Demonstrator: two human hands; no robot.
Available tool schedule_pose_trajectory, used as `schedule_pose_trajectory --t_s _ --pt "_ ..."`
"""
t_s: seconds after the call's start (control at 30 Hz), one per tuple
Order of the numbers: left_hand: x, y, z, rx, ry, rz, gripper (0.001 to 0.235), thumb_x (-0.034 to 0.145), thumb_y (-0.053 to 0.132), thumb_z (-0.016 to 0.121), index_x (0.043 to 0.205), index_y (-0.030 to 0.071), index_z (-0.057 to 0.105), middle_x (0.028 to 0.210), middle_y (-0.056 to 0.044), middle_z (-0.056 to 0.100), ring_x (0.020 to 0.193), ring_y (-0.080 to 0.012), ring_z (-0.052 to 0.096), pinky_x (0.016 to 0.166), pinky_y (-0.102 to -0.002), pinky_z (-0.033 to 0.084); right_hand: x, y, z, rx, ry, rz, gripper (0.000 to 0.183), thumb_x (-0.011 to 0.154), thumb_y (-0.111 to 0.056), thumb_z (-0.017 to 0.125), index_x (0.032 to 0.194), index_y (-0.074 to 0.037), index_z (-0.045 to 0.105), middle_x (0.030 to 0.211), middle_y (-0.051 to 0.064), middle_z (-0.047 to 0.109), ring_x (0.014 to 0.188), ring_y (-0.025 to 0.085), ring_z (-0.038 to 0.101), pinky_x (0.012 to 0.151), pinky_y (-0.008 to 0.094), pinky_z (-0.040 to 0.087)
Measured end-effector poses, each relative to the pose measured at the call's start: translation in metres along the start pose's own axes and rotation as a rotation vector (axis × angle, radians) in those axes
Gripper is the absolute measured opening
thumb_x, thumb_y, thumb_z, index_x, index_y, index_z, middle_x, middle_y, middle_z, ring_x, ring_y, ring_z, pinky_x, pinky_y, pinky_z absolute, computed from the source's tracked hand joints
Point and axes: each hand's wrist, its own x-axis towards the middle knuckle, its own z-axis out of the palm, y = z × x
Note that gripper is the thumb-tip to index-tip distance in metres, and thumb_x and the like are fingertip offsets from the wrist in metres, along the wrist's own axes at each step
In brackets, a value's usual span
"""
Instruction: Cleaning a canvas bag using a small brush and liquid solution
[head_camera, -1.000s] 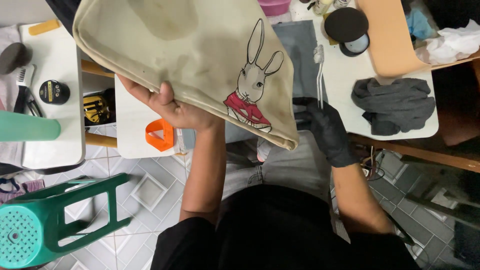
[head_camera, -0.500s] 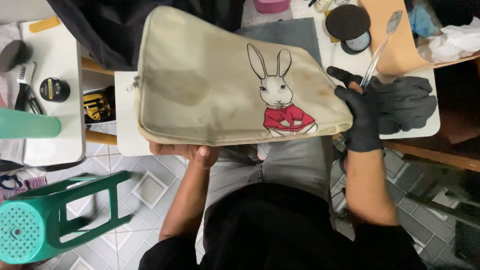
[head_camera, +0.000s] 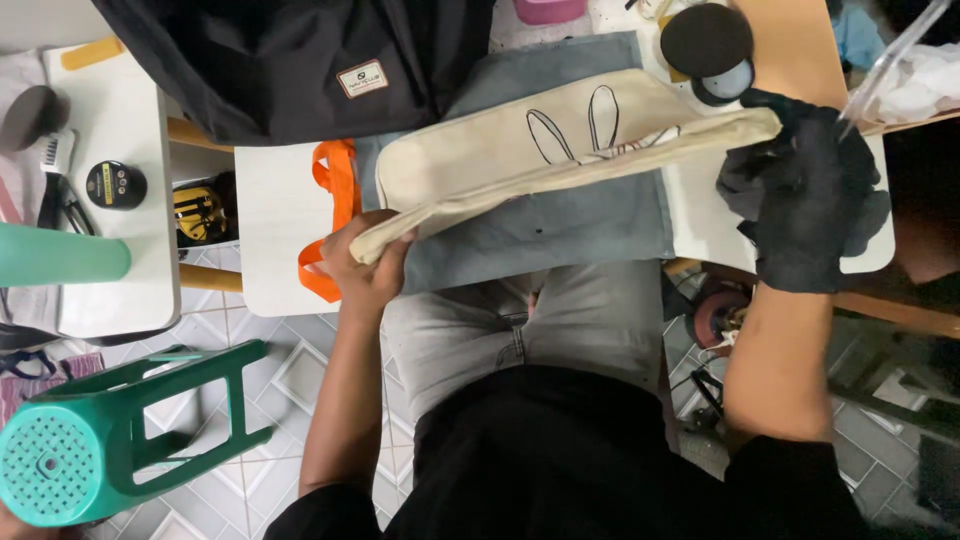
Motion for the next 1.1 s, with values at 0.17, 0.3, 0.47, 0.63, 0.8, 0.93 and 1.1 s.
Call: schedule_pose_trajectory --t_s 0.17,0.3,0.47,0.63,0.8,0.93,1.1 --pt "-0.016 0.003 0.024 -0.033 0.008 -0.14 0.02 0.095 0.022 0.071 0.083 0.009 0.063 0.063 0.001 0.05 0.056 -0.0117 0.044 0.052 -0.03 0.036 -0.03 -0.027 0.023 -0.189 0.03 -0.041 0.031 0.101 -0.019 0.056 0.126 -0.005 0.069 0.099 0.01 0.066 0.08 0.017 0.065 0.067 0.03 0.054" --pt "-0.029 0.003 0.03 -0.066 0.03 -0.153 0.013 0.094 0.016 0.07 0.089 0.005 0.068 0.069 -0.004 0.059 0.058 -0.0134 0.052 0.054 -0.029 0.04 -0.035 -0.023 0.039 -0.395 -0.116 -0.43 0.031 0.106 -0.005 0.062 0.132 0.011 0.06 0.139 0.026 0.057 0.133 0.042 0.055 0.116 0.051 0.042" --pt "-0.035 -0.011 0.026 -0.288 -0.081 -0.292 0.019 0.092 0.02 0.071 0.101 0.003 0.072 0.087 -0.005 0.069 0.077 -0.0128 0.061 0.069 -0.026 0.047 -0.016 -0.001 0.032 -0.519 -0.148 -0.431 0.027 0.111 -0.018 0.061 0.123 0.006 0.061 0.098 0.016 0.049 0.092 0.033 0.05 0.093 0.045 0.044" --pt "-0.026 -0.006 0.026 -0.366 -0.136 -0.451 0.022 0.097 0.02 0.068 0.08 0.01 0.059 0.07 0.009 0.038 0.068 -0.0068 0.033 0.058 -0.025 0.031 0.031 -0.041 0.036 -0.755 -0.157 -0.567 0.029 0.123 -0.01 0.043 0.117 0.01 0.062 0.091 0.022 0.064 0.085 0.044 0.063 0.08 0.055 0.043" --pt "-0.019 0.004 0.028 -0.367 -0.065 -0.55 0.023 0.097 0.022 0.069 0.078 0.01 0.061 0.068 0.01 0.039 0.067 -0.0048 0.035 0.057 -0.024 0.031 0.109 -0.053 0.078 -1.41 -0.213 -0.761 0.032 0.12 -0.041 0.059 0.1 -0.019 0.07 0.081 0.008 0.071 0.073 0.035 0.07 0.057 0.047 0.044" --pt "-0.019 0.004 0.03 -0.346 0.012 -0.622 0.032 0.095 0.022 0.072 0.07 0.012 0.055 0.069 0.01 0.039 0.069 -0.005 0.036 0.057 -0.024 0.03 0.168 -0.062 0.146 -1.51 -0.473 -0.706 0.021 0.109 -0.04 0.056 0.118 -0.025 0.068 0.075 0.012 0.075 0.075 0.04 0.076 0.046 0.051 0.045" --pt "-0.02 0.013 0.044 -0.465 0.129 -0.433 0.014 0.087 0.007 0.079 0.074 0.005 0.072 0.057 -0.006 0.058 0.054 -0.0127 0.042 0.053 -0.03 0.037 0.221 -0.036 0.202 -1.599 -0.476 -0.779 0.011 0.082 -0.026 0.063 0.085 -0.029 0.073 0.072 0.001 0.072 0.072 0.03 0.076 0.051 0.041 0.047"
